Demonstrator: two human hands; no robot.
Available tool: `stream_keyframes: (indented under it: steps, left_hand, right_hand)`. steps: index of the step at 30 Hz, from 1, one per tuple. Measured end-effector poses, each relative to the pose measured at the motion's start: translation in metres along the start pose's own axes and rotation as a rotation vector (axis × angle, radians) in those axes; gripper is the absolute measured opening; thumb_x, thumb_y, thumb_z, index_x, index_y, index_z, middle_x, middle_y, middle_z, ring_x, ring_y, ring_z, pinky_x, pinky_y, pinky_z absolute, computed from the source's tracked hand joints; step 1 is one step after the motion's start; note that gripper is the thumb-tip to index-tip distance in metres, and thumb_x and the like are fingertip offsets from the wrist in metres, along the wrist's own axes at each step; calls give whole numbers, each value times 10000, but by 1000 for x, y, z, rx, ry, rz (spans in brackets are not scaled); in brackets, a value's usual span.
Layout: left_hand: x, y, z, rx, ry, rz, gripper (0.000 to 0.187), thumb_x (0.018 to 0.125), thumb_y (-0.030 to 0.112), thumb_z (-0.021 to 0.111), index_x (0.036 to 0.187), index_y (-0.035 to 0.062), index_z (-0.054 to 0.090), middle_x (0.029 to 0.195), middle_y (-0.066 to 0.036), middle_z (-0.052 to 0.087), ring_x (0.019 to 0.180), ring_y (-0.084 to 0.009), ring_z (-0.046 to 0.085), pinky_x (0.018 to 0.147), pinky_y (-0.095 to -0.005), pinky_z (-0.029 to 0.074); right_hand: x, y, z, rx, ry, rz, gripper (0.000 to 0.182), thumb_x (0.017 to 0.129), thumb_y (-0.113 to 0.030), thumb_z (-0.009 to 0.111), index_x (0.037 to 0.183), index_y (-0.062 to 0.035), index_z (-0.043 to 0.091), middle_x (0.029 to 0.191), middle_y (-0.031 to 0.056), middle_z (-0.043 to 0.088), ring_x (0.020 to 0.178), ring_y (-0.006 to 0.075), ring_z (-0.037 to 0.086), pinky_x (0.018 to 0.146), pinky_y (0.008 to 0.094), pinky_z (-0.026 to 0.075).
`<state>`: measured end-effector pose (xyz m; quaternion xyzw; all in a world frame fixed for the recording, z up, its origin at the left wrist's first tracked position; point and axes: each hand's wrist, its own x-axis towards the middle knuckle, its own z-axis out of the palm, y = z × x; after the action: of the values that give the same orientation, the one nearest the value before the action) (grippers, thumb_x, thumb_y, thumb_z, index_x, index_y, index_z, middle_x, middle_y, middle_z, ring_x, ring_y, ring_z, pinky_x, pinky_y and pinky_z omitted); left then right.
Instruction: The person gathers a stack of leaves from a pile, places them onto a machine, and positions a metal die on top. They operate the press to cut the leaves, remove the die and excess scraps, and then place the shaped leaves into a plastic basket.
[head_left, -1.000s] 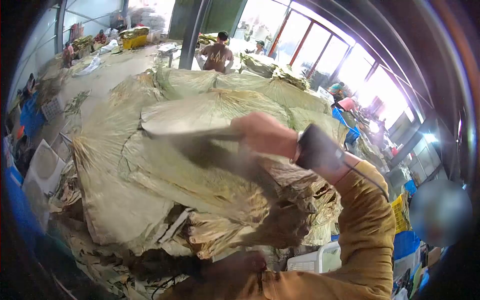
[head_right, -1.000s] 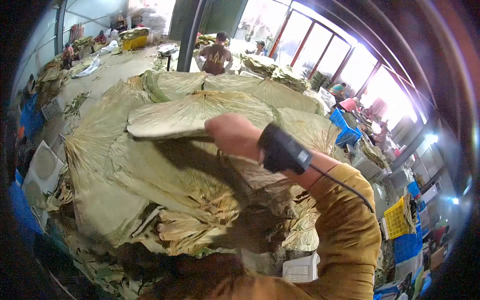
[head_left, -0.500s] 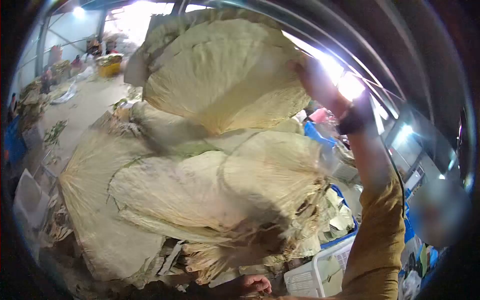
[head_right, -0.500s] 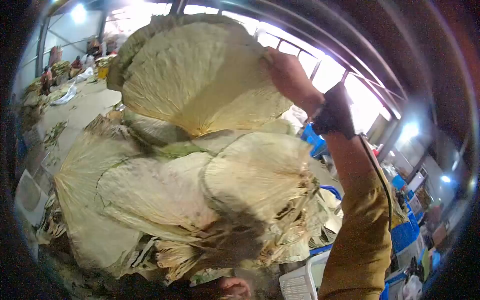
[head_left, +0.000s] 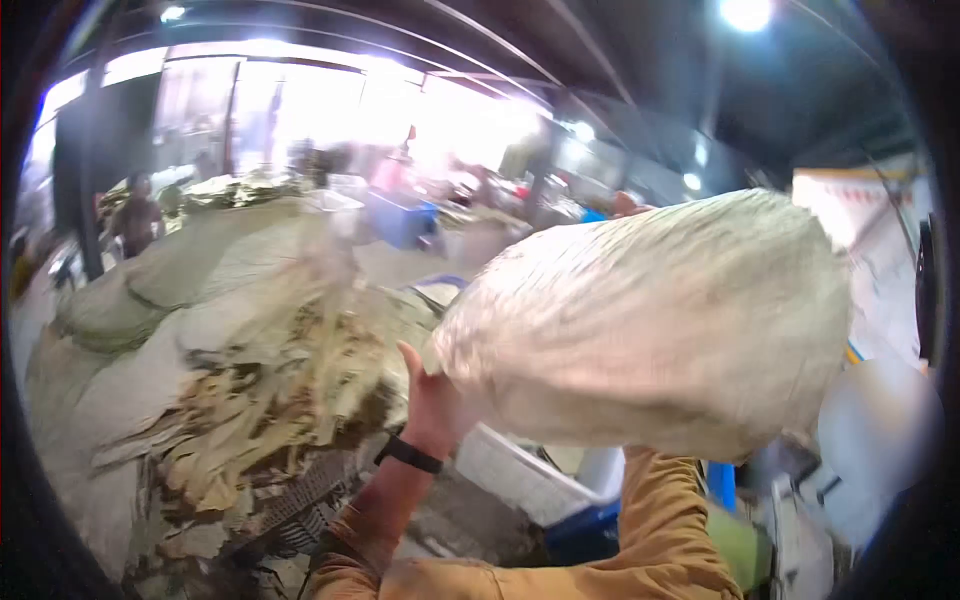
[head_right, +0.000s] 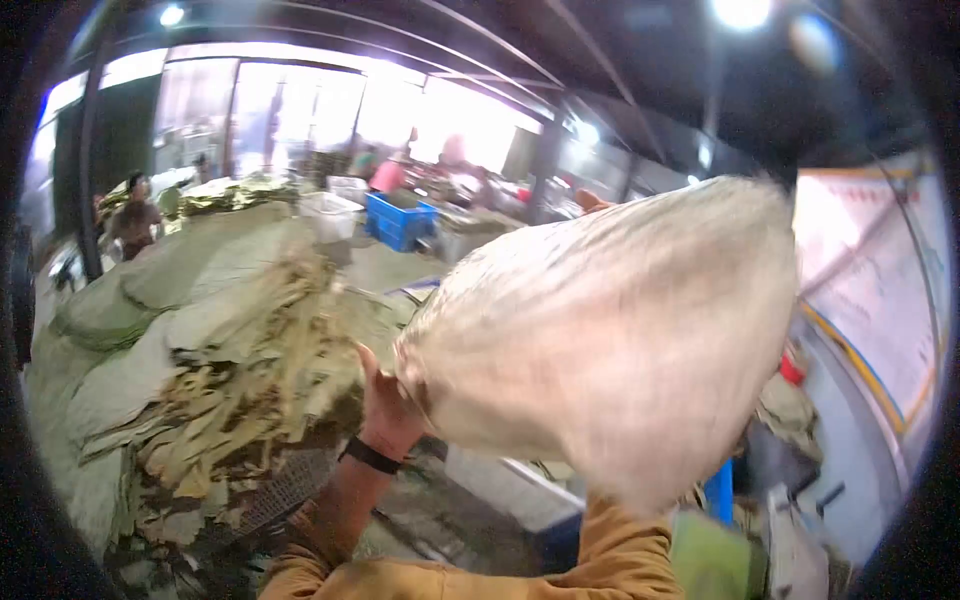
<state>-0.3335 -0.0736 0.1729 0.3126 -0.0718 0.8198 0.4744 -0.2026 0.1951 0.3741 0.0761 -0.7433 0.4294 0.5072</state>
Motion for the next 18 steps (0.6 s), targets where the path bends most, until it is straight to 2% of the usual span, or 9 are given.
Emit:
stream_keyframes:
  steps: [2,4,5,7,9,12,13,16,18]
  left_hand:
    - [1,-57,19,12,222,-70,822,858,677,479,1397,62,391,1388,-166,451,1255,-333,441,1050,-530,350]
    - [-2,-113,24,84,361,-189,689,872,548,579,1347,64,459,1309,-147,536,1188,-313,511,1022,-496,392]
    - [-3,-138,22,-24,490,-237,530,875,385,633,1278,58,527,1215,-125,608,1106,-305,572,997,-495,414]
    - [-2,-189,26,-62,567,-337,488,874,342,634,1258,55,542,1198,-123,617,1092,-307,580,987,-487,425]
    - [-11,-217,12,-66,646,-387,365,882,204,611,1203,35,577,1160,-121,634,1063,-300,598,959,-462,459]
    - [-11,-246,6,105,710,-487,296,895,148,588,1156,9,591,1128,-127,645,1048,-294,607,949,-456,473]
    - [-11,-251,0,106,706,-540,296,895,148,588,1156,9,591,1128,-127,645,1048,-294,607,949,-456,473]
    - [-4,-257,-18,5,669,-538,231,904,110,558,1064,-51,604,1070,-151,656,993,-285,632,918,-442,502]
    - [3,-268,-31,-44,654,-626,222,905,109,550,1041,-56,609,1056,-154,660,969,-281,641,904,-441,513]
  right_hand:
    - [-69,-1,-68,-10,143,93,301,932,-215,582,1182,-48,587,1071,79,641,978,190,592,816,346,490]
    - [-137,-2,-118,-30,282,183,304,932,-218,583,1184,-49,585,1082,80,636,986,192,590,817,349,491]
    - [-170,-4,-139,-46,347,224,306,931,-220,584,1185,-49,583,1087,81,634,990,194,589,817,350,491]
    - [-233,-9,-171,-86,475,297,309,931,-224,584,1187,-50,581,1098,83,630,998,196,586,818,352,493]
    - [-287,-12,-182,-125,591,348,313,931,-227,585,1189,-51,578,1108,84,626,1006,199,584,819,355,494]
    - [-354,-17,-185,-199,753,409,318,930,-233,586,1192,-53,574,1124,86,619,1017,203,581,821,358,496]
    - [-369,-18,-181,-238,790,416,320,930,-234,587,1193,-53,573,1129,87,617,1021,204,580,821,360,496]
    - [-406,-16,-155,-406,870,422,325,929,-240,588,1196,-55,569,1145,89,610,1033,208,577,823,363,498]
    - [-422,-14,-134,-643,864,407,329,929,-243,589,1198,-56,567,1156,90,606,1041,210,575,824,366,499]
